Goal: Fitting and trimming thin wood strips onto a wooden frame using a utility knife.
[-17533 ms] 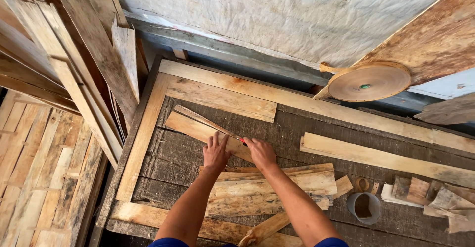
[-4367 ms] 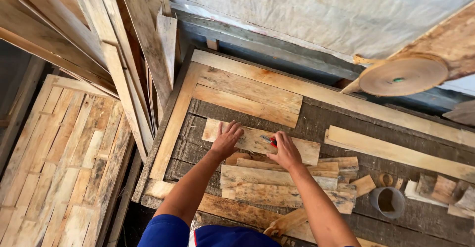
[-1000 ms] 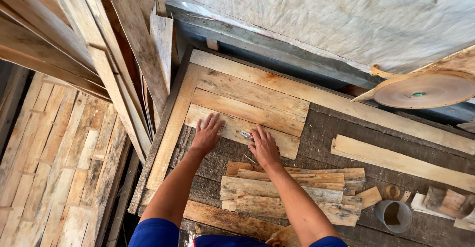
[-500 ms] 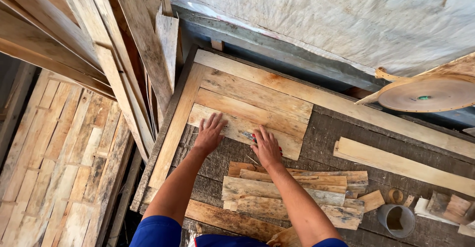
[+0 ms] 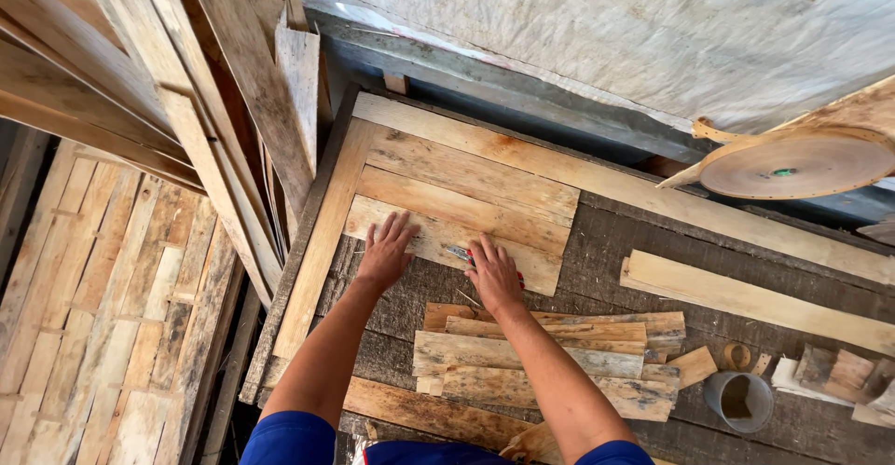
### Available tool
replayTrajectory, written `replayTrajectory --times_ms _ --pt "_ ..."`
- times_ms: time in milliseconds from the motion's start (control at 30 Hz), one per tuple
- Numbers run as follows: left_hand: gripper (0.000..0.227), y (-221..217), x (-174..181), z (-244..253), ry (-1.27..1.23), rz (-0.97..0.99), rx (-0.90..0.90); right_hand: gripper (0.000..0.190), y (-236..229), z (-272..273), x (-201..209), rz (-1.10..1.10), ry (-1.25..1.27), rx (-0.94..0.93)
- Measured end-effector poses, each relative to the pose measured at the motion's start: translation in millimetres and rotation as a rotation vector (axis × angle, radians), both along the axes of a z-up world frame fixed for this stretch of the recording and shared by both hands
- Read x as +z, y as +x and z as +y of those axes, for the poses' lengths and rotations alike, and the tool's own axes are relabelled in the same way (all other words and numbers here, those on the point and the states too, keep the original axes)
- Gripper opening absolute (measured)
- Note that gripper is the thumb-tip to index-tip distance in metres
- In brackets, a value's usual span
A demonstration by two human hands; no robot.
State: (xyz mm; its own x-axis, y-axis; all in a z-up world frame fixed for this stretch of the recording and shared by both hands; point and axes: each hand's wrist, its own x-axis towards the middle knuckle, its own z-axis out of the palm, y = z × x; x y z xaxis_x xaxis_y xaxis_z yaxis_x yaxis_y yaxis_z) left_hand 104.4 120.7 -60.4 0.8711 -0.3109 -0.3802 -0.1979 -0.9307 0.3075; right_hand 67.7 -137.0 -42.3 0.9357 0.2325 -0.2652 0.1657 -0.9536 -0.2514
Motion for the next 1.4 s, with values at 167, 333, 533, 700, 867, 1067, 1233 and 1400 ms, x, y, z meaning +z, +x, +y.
replayTrajectory --times_ms 167,333,533,700,867,1067,1233,1400 --pt "0.067 3 5 -3 0.005 0.028 0.013 0.072 0 -2 14 0.006 0.018 -0.012" --pt "0.069 -12 16 -13 -0.003 -0.022 0.024 0.078 -19 -22 26 -0.054 0.077 -0.073" --pt "0.057 -53 0 -34 -0.283 -0.23 0.125 0.07 -60 -71 25 -0.156 0.114 -0.191" --pt "0.063 -89 26 -69 -0.338 0.03 -0.01 0.038 -90 -104 48 -0.083 0.126 -0.388" --pt "0.054 -127 50 -102 -0.286 0.129 -0.161 0.029 -129 -154 50 -0.001 0.123 -0.39" --pt "0.062 -159 38 -120 -0.332 -0.003 -0.188 0.03 -168 -186 51 -0.158 0.136 -0.224" --pt "0.058 -168 51 -131 -0.18 0.017 -0.205 0.03 -185 -184 50 -0.046 0.098 -0.188" --pt "0.045 -175 41 -135 -0.167 -0.021 -0.208 0.041 -187 -187 41 0.01 0.136 -0.226"
